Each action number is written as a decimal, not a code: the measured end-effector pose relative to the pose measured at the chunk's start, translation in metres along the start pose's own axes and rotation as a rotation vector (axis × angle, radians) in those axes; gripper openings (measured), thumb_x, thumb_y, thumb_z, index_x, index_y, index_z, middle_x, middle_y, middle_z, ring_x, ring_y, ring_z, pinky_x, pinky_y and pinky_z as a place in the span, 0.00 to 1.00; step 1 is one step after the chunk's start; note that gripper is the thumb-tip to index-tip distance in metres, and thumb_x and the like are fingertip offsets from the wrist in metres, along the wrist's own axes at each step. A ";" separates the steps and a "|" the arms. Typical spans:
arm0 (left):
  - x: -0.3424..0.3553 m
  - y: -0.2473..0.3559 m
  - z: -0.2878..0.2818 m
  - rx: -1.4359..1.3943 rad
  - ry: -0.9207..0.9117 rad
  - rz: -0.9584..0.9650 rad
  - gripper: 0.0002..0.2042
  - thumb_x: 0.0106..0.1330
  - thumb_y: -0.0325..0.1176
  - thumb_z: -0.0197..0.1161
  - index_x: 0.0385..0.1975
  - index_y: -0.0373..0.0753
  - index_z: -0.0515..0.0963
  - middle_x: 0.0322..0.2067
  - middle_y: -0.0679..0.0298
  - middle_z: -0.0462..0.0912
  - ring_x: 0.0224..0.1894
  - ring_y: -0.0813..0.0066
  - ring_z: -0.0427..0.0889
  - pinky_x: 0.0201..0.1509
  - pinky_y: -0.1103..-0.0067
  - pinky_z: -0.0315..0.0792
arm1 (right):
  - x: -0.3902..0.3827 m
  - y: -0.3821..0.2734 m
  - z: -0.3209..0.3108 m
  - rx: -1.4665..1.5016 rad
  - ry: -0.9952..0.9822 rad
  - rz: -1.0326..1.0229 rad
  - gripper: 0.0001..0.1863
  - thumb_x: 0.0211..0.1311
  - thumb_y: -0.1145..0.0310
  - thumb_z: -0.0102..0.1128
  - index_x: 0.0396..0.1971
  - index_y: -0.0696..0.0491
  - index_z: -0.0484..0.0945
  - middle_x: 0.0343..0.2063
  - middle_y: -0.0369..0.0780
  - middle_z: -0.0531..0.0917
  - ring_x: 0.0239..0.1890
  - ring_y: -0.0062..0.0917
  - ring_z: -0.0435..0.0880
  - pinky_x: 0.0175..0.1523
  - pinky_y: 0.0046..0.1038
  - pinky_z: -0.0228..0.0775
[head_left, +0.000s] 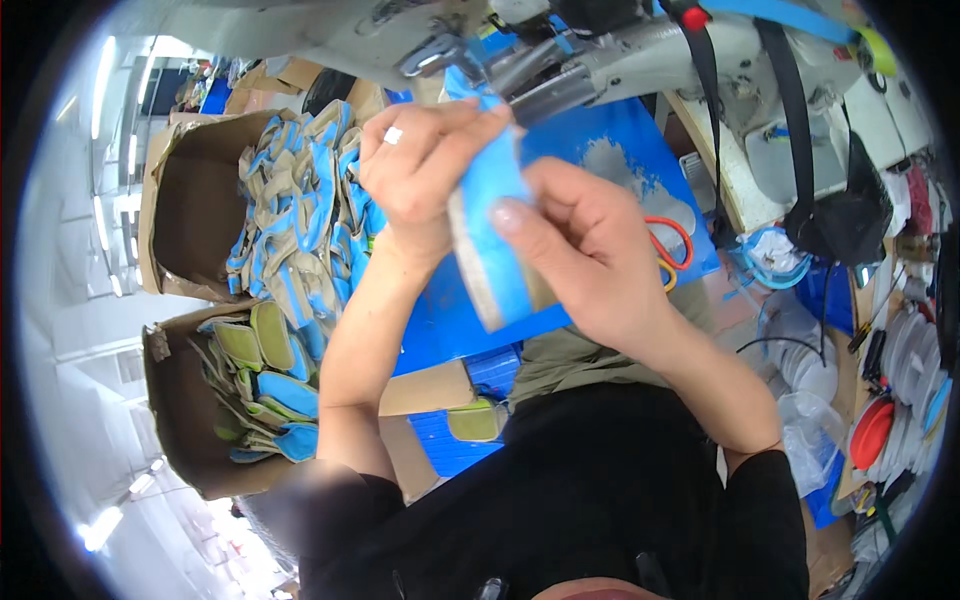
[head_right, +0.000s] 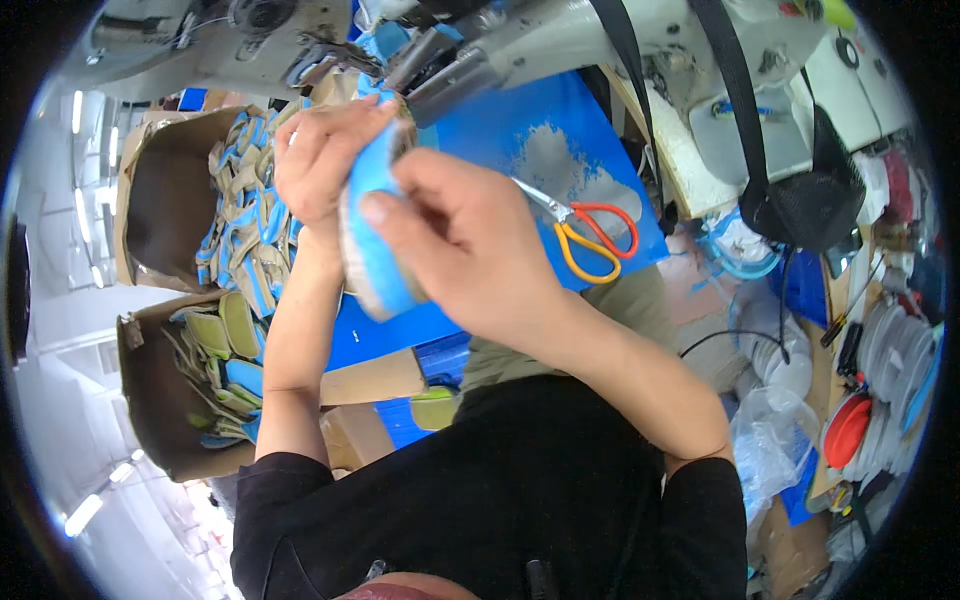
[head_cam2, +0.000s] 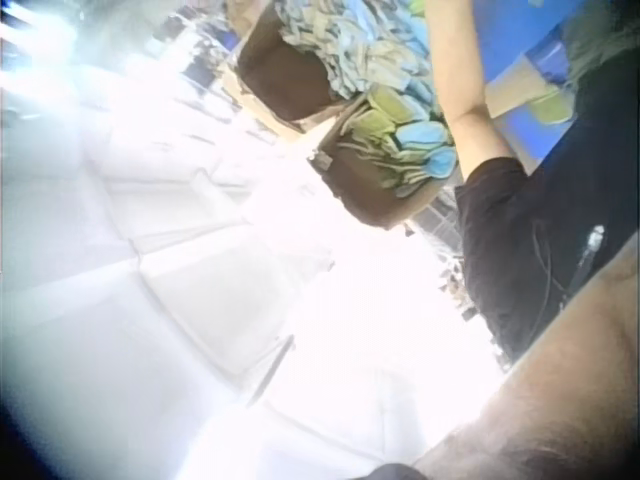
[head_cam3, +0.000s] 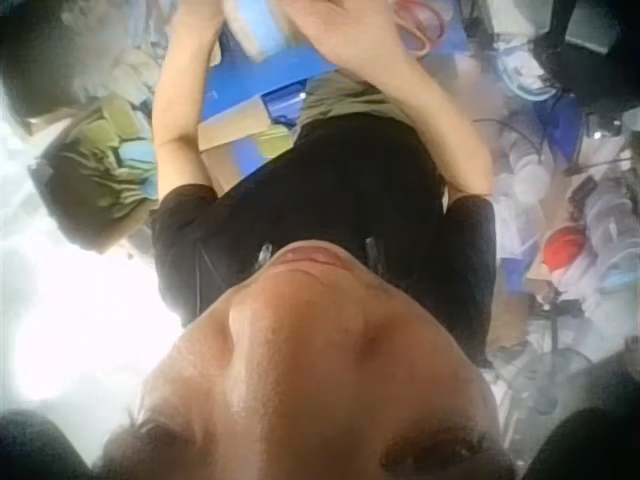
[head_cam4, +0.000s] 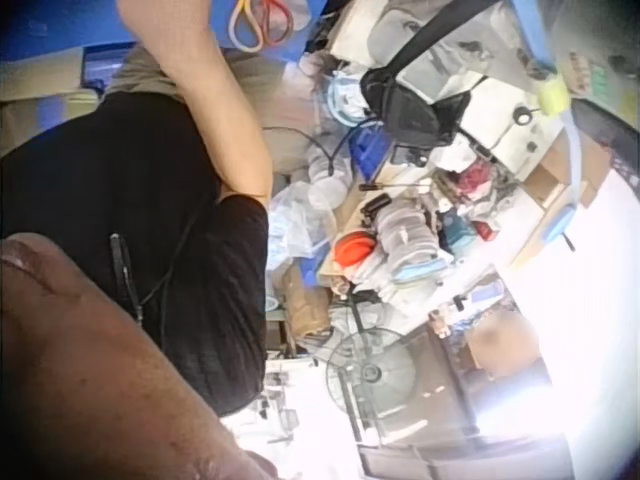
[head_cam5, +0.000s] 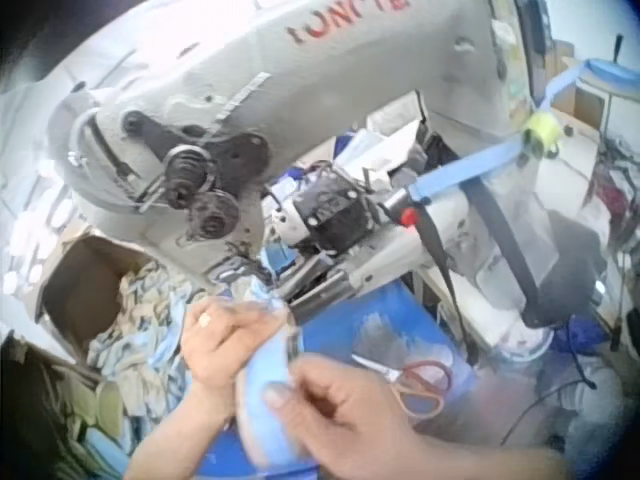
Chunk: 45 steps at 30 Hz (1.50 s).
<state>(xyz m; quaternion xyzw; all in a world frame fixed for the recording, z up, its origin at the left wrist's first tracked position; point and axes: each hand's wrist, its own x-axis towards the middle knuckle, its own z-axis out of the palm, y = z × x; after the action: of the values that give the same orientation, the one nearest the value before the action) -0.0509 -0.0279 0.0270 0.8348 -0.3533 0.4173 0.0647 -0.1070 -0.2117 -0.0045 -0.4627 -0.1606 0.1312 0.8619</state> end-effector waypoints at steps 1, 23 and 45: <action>0.000 0.000 0.001 -0.024 0.006 -0.016 0.10 0.50 0.30 0.72 0.34 0.43 0.87 0.32 0.68 0.88 0.33 0.71 0.84 0.44 0.76 0.73 | 0.001 -0.001 0.002 -0.020 -0.028 -0.018 0.13 0.75 0.63 0.60 0.33 0.58 0.78 0.22 0.29 0.75 0.26 0.09 0.70 0.28 0.21 0.61; -0.002 0.008 0.005 -0.137 0.065 0.097 0.11 0.48 0.30 0.74 0.33 0.39 0.87 0.31 0.65 0.88 0.31 0.69 0.86 0.31 0.78 0.75 | 0.053 0.061 -0.023 -0.455 0.332 -0.449 0.11 0.49 0.78 0.73 0.35 0.55 0.83 0.29 0.39 0.85 0.31 0.24 0.87 0.35 0.25 0.76; -0.008 0.004 0.004 -0.351 0.134 -0.306 0.12 0.53 0.25 0.77 0.37 0.35 0.85 0.34 0.61 0.88 0.35 0.73 0.85 0.42 0.80 0.76 | 0.054 0.055 -0.016 -0.548 0.413 -0.499 0.12 0.51 0.72 0.76 0.35 0.56 0.83 0.31 0.38 0.85 0.34 0.26 0.88 0.39 0.26 0.80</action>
<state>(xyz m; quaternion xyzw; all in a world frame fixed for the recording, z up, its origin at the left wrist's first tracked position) -0.0535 -0.0284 0.0180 0.8250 -0.2847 0.3893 0.2945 -0.0555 -0.1740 -0.0501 -0.6383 -0.1205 -0.2248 0.7263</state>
